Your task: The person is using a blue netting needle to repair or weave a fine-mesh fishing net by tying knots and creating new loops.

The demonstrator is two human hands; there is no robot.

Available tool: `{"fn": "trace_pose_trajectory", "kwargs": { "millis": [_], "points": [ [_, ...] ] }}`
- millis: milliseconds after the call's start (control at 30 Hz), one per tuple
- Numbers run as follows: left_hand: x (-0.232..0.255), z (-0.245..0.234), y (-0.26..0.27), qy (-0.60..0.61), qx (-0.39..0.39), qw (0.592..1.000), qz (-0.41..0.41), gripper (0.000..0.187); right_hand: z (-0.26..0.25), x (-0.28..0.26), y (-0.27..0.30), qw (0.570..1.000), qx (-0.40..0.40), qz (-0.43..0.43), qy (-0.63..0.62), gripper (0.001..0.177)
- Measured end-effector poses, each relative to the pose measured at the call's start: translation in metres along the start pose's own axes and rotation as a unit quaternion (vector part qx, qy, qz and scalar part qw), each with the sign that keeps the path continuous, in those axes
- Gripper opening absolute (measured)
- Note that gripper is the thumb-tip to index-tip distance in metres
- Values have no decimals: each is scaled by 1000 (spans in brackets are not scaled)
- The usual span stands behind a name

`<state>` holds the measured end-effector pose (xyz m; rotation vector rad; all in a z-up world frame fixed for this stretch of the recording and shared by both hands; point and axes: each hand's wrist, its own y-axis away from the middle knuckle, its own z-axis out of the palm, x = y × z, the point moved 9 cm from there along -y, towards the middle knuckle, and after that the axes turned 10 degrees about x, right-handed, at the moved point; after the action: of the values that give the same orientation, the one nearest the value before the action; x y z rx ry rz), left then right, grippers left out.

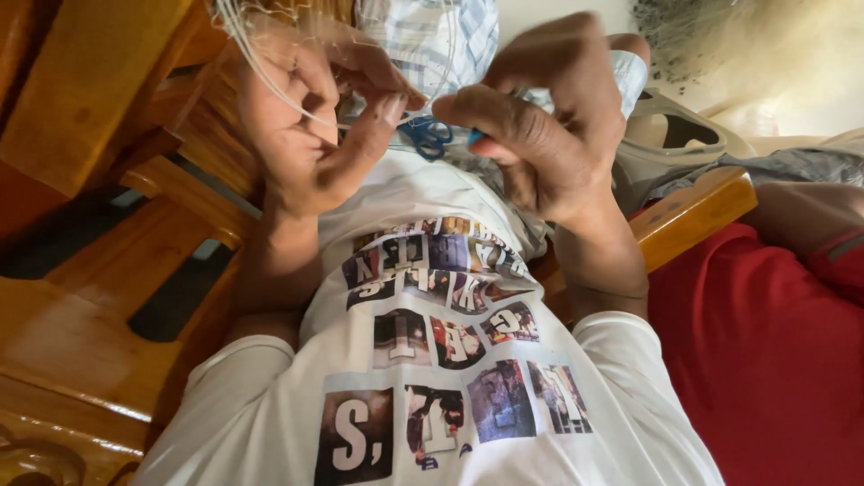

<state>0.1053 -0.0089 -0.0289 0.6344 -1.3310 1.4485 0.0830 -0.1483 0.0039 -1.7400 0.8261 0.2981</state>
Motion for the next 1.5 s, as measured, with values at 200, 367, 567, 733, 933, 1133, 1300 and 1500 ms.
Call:
{"fn": "trace_pose_trajectory", "kwargs": {
  "millis": [200,367,567,733,933,1133,1300,1500],
  "points": [
    [15,2,-7,-41,38,998,3,25,1,-13,-4,1000,8,-17,-5,11],
    [15,0,0,-32,26,999,9,30,7,-32,-16,993,-29,-72,93,4],
    [13,-5,3,-24,28,999,-6,37,14,-34,-14,993,1,-106,49,9],
    [8,-5,6,102,-5,992,74,39,22,-38,-4,988,57,-140,33,8],
    [7,1,14,125,-73,988,-46,44,53,-88,8,963,1,-251,97,10],
    [20,-2,-1,-14,70,997,11,40,67,-140,20,918,11,-367,148,21],
    [13,-3,5,108,76,991,-24,39,48,-130,20,970,54,-151,181,32],
    [4,3,2,195,-7,980,50,52,24,-95,32,987,-6,52,152,13]
  ]
}}
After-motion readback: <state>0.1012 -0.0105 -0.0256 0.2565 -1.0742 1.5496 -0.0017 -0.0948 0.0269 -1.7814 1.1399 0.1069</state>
